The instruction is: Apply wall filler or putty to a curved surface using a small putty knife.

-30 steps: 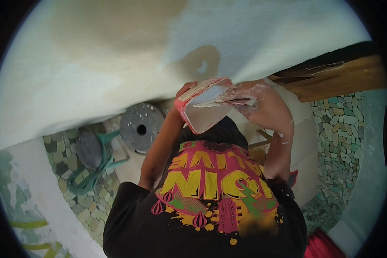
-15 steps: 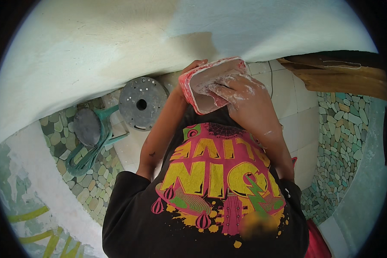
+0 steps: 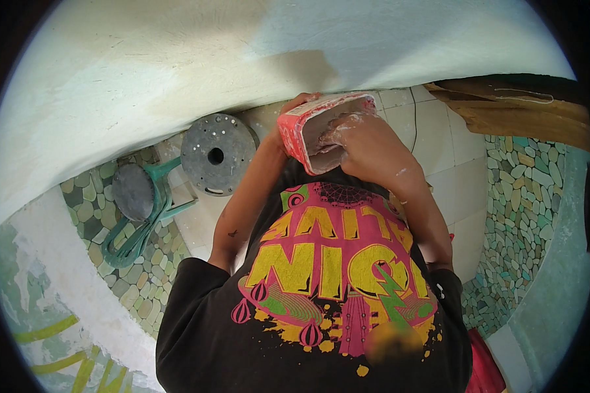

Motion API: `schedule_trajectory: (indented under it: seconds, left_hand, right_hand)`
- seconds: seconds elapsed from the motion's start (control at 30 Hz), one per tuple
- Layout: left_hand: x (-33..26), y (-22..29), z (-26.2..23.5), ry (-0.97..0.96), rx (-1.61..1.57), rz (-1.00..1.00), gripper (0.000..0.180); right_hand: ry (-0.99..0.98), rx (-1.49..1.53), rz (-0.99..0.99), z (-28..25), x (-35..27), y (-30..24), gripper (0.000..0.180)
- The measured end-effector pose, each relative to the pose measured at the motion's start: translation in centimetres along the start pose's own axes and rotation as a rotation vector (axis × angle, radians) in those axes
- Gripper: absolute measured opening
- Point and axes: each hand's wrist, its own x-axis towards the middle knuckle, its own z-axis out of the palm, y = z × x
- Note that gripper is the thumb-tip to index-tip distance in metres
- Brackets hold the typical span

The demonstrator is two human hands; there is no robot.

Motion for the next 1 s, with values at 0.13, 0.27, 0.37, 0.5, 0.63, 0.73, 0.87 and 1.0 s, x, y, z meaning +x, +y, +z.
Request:
schedule_trajectory:
  seconds: [0.13,0.27,0.37,0.5,0.63,0.73,0.87,1.0]
  left_hand:
    - [0.0,-0.2,-0.2,-0.009,-0.041,0.01,0.045]
    - [-0.4,0.3,1.3,0.011,0.034,0.001,0.042]
    - [0.0,0.8,0.7,-0.093,-0.034,0.005,0.05]
    - [0.0,0.7,1.6,0.036,0.438,0.225,0.049]
    - [0.6,0.4,1.5,-0.042,0.433,0.251,0.047]
    - [1.1,0.9,-1.6,-0.092,0.002,0.075,0.048]
    - [0.3,0.3,1.4,0.052,0.452,0.287,0.046]
    - [0.2,1.4,1.0,-0.093,-0.015,0.005,0.043]
  right_hand:
    - [-0.001,-0.017,-0.015,0.0,0.4,-0.2,0.04]
    - [0.149,-0.04,-0.067,0.0,-0.7,-0.5,0.041]
    - [0.296,0.001,-0.1,-0.8,-1.1,-1.1,0.041]
    - [0.389,0.037,-0.029,-1.5,-1.2,-0.9,0.036]
    - [0.468,-0.095,-0.138,0.8,-0.2,-0.4,0.033]
    - [0.25,-0.068,-0.067,0.7,-0.3,-1.5,0.03]
    - [0.111,-0.079,-0.068,-0.2,-0.8,-0.5,0.031]
    - [0.391,-0.082,-0.138,-0.4,0.3,-0.9,0.029]
